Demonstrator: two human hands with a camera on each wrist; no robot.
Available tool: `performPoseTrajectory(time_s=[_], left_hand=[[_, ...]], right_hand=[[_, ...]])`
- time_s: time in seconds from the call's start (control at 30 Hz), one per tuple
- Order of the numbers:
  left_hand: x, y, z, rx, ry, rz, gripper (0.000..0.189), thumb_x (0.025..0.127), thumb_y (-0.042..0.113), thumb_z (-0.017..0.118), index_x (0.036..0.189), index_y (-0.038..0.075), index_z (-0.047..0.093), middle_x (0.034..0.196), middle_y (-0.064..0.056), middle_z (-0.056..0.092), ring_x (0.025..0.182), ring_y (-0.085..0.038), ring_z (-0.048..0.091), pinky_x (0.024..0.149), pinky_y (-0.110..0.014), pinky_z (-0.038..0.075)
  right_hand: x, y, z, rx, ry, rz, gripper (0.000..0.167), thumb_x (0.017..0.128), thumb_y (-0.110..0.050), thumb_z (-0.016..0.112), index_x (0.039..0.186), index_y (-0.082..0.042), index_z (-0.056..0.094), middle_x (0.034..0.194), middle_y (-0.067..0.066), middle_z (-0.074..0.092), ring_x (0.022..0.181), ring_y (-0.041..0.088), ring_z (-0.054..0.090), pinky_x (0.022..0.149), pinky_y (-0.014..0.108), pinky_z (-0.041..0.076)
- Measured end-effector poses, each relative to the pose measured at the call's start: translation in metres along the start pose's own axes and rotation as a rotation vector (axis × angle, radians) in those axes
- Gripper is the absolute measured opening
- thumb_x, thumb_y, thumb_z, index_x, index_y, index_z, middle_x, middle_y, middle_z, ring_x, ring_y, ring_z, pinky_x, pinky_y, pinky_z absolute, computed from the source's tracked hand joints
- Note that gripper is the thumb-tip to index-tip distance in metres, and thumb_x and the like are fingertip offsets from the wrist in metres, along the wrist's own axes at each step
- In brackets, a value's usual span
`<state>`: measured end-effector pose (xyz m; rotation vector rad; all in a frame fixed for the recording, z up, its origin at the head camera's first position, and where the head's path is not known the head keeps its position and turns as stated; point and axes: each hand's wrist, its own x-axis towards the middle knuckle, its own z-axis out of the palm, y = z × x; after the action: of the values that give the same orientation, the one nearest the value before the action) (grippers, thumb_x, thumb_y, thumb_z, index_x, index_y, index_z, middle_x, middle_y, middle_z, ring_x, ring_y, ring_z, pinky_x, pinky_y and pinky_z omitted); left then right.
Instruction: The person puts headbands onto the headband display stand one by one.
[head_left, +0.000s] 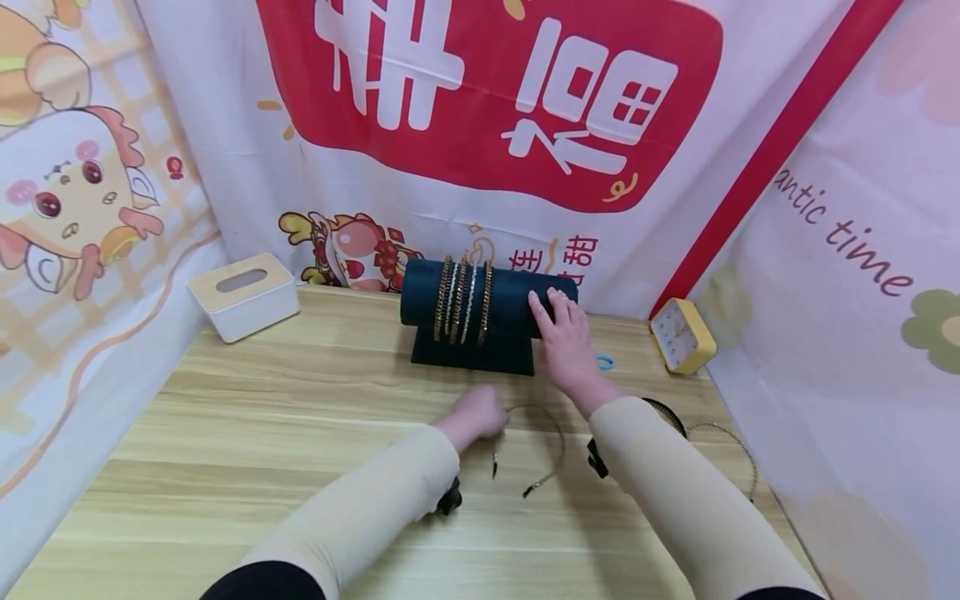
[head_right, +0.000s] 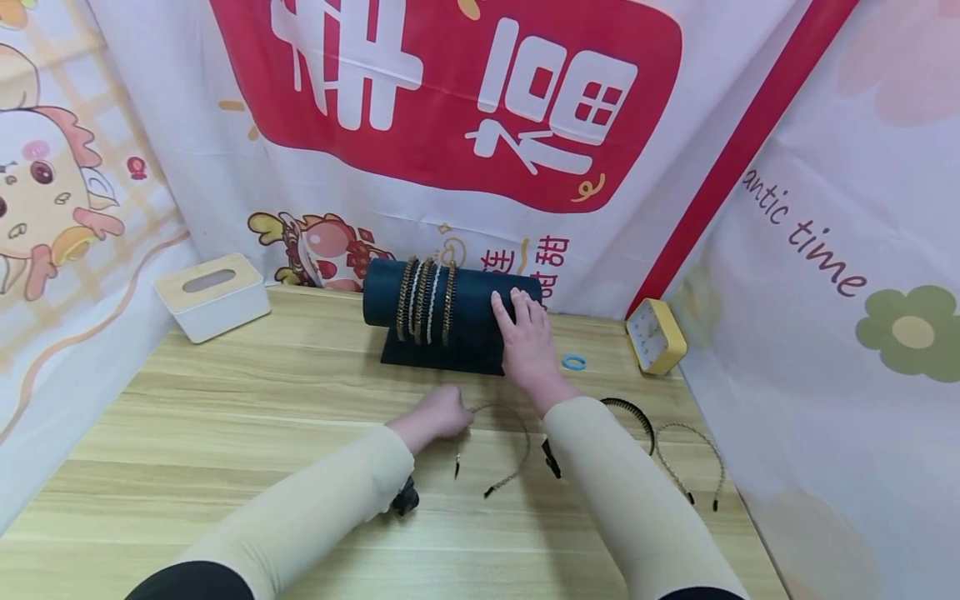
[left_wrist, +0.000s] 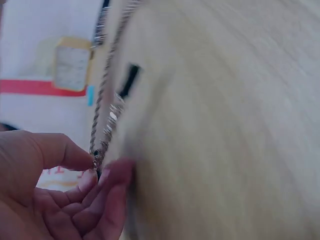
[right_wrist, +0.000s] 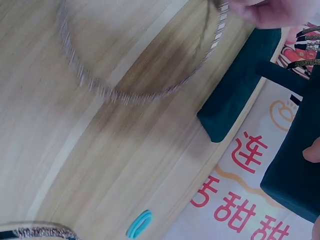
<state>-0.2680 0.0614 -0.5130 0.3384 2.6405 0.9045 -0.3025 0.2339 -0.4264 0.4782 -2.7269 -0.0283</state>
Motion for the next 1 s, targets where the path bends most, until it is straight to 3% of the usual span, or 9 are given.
performPoseTrajectory(time_s=[0.1,0.17,0.3,0.47,0.63,0.73,0.87,1.0], left_hand=[[-0.009,-0.005,-0.014,-0.273,-0.043,-0.047,0.017,0.088,0.008,0.062,0.073,0.004,0.055,0.067,-0.008,0.063,0.052,-0.017,0.058,0.047,-0.028,0.047],[-0.016,-0.008,-0.024,-0.473,-0.096,-0.092,0.009,0.090,0.002,0.058,0.084,-0.003,0.059,0.068,-0.014,0.066,0.049,-0.016,0.061,0.045,-0.025,0.048],[-0.033,-0.015,-0.049,-0.688,-0.201,-0.134,0.024,0.095,0.001,0.054,0.115,-0.010,0.060,0.079,-0.018,0.068,0.054,-0.015,0.064,0.052,-0.026,0.055],[-0.055,-0.026,-0.083,-0.757,-0.266,-0.095,0.028,0.096,0.002,0.053,0.119,-0.010,0.064,0.076,-0.013,0.066,0.060,-0.015,0.064,0.057,-0.029,0.058],[-0.071,-0.037,-0.118,-0.786,-0.255,-0.008,0.031,0.091,-0.006,0.048,0.117,-0.010,0.065,0.084,-0.009,0.065,0.065,-0.015,0.061,0.057,-0.026,0.055],[-0.078,-0.049,-0.139,-0.828,-0.241,0.003,0.039,0.086,-0.009,0.041,0.118,-0.012,0.064,0.080,-0.007,0.062,0.059,-0.011,0.052,0.051,-0.021,0.045],[-0.085,-0.069,-0.163,-0.923,-0.194,-0.049,0.033,0.096,0.008,0.042,0.113,-0.009,0.064,0.065,0.002,0.050,0.047,-0.006,0.034,0.042,-0.017,0.026],[-0.091,-0.084,-0.181,-0.908,-0.092,-0.040,0.032,0.104,0.031,0.049,0.100,0.005,0.067,0.056,0.007,0.037,0.044,-0.005,0.028,0.042,-0.018,0.023]], right_hand=[[0.000,0.002,-0.002,-0.014,-0.015,-0.006,0.083,0.089,-0.009,0.067,0.159,-0.019,0.022,0.155,0.020,0.021,0.140,0.038,0.023,0.115,0.052,0.021],[0.000,0.002,-0.003,-0.015,-0.023,-0.007,0.083,0.090,-0.009,0.067,0.159,-0.019,0.022,0.156,0.020,0.020,0.140,0.038,0.023,0.116,0.052,0.020],[0.000,0.001,-0.003,-0.004,-0.034,-0.001,0.084,0.090,-0.008,0.068,0.159,-0.019,0.020,0.156,0.019,0.019,0.141,0.037,0.021,0.117,0.052,0.018],[0.001,-0.001,-0.002,0.007,-0.029,0.000,0.084,0.090,-0.008,0.068,0.159,-0.019,0.020,0.156,0.019,0.018,0.141,0.037,0.021,0.117,0.052,0.018],[0.000,-0.001,-0.001,-0.003,-0.021,0.003,0.085,0.090,-0.009,0.068,0.159,-0.019,0.021,0.156,0.019,0.019,0.141,0.038,0.021,0.116,0.053,0.020],[0.000,-0.001,0.001,-0.012,-0.013,-0.001,0.086,0.089,-0.011,0.070,0.159,-0.019,0.021,0.156,0.019,0.019,0.141,0.038,0.022,0.115,0.053,0.021],[0.001,-0.002,0.002,-0.006,-0.006,-0.004,0.088,0.088,-0.011,0.072,0.159,-0.018,0.021,0.156,0.019,0.019,0.141,0.038,0.022,0.116,0.053,0.021],[0.000,-0.002,0.003,-0.013,0.002,0.009,0.085,0.089,-0.011,0.070,0.159,-0.018,0.022,0.156,0.020,0.019,0.142,0.038,0.021,0.116,0.053,0.020]])
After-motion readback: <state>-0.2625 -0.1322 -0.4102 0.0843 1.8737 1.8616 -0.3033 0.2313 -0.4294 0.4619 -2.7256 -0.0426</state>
